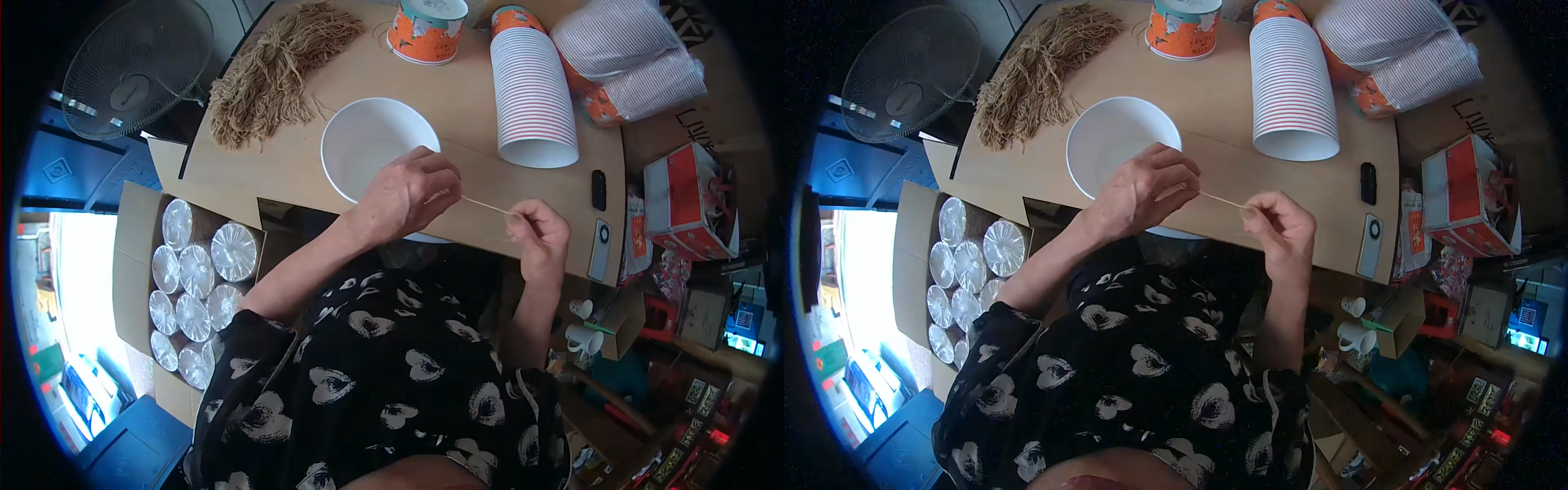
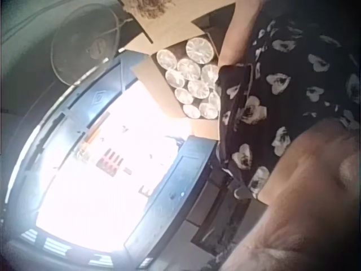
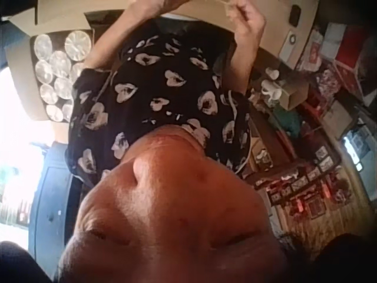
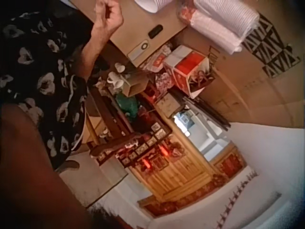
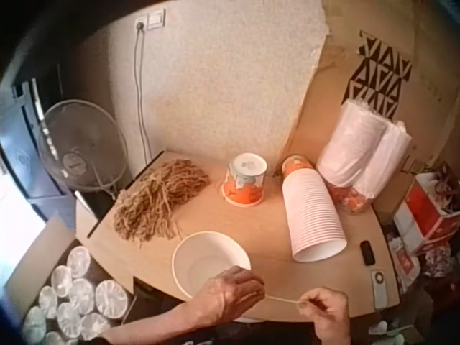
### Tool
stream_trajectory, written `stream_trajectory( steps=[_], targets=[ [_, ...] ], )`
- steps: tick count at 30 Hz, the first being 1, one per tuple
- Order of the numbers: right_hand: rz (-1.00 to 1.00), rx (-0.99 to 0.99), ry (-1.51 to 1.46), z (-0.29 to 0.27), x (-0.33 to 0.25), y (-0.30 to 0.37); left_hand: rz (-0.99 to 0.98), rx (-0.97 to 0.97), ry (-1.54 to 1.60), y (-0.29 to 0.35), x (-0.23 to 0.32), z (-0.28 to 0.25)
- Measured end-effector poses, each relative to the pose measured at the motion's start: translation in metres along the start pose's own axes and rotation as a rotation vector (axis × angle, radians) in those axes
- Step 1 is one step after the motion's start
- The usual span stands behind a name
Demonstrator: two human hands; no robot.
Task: Attach elastic bands to paper bowls for packaging.
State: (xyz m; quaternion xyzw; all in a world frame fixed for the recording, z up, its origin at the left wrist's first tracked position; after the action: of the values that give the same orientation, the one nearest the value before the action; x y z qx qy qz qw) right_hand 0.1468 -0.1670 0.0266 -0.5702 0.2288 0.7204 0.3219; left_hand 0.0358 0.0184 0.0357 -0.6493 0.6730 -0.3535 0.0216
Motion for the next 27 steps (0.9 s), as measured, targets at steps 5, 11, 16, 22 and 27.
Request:
stream_trajectory(
  steps=[5, 11, 16, 22, 27],
  targets=[
    [-0.093, -0.049, -0.237, -0.013, -0.02, 0.009, -0.026, 0.091, -0.072, 0.007, -0.008, -0.002],
    [-0.105, -0.018, -0.52, -0.04, -0.021, 0.012, -0.262, 0.048, 0.049, 0.007, -0.021, 0.006],
    [-0.092, -0.007, -0.651, -0.033, -0.01, 0.002, -0.414, 0.04, 0.126, 0.01, -0.034, 0.006],
    [-0.122, 0.173, -0.605, -0.043, -0.002, -0.003, -0.176, -0.203, -0.28, 0.034, -0.048, -0.056],
    [-0.131, 0.148, -0.672, -0.048, 0.003, -0.013, -0.258, -0.244, -0.536, 0.078, -0.082, -0.085]
  ],
)
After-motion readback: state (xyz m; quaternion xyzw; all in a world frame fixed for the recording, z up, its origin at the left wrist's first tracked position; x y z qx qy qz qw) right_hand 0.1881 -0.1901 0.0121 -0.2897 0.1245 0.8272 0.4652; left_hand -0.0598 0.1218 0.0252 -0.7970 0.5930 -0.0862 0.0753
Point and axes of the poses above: each hand's wrist, its own y-axis away from the middle knuckle, its own z-axis out of the palm, x = y × z, the point moved 6 cm from there along -y, towards the middle knuckle, and after that the axes turned 15 degrees about -y, right-handed, at the moved point
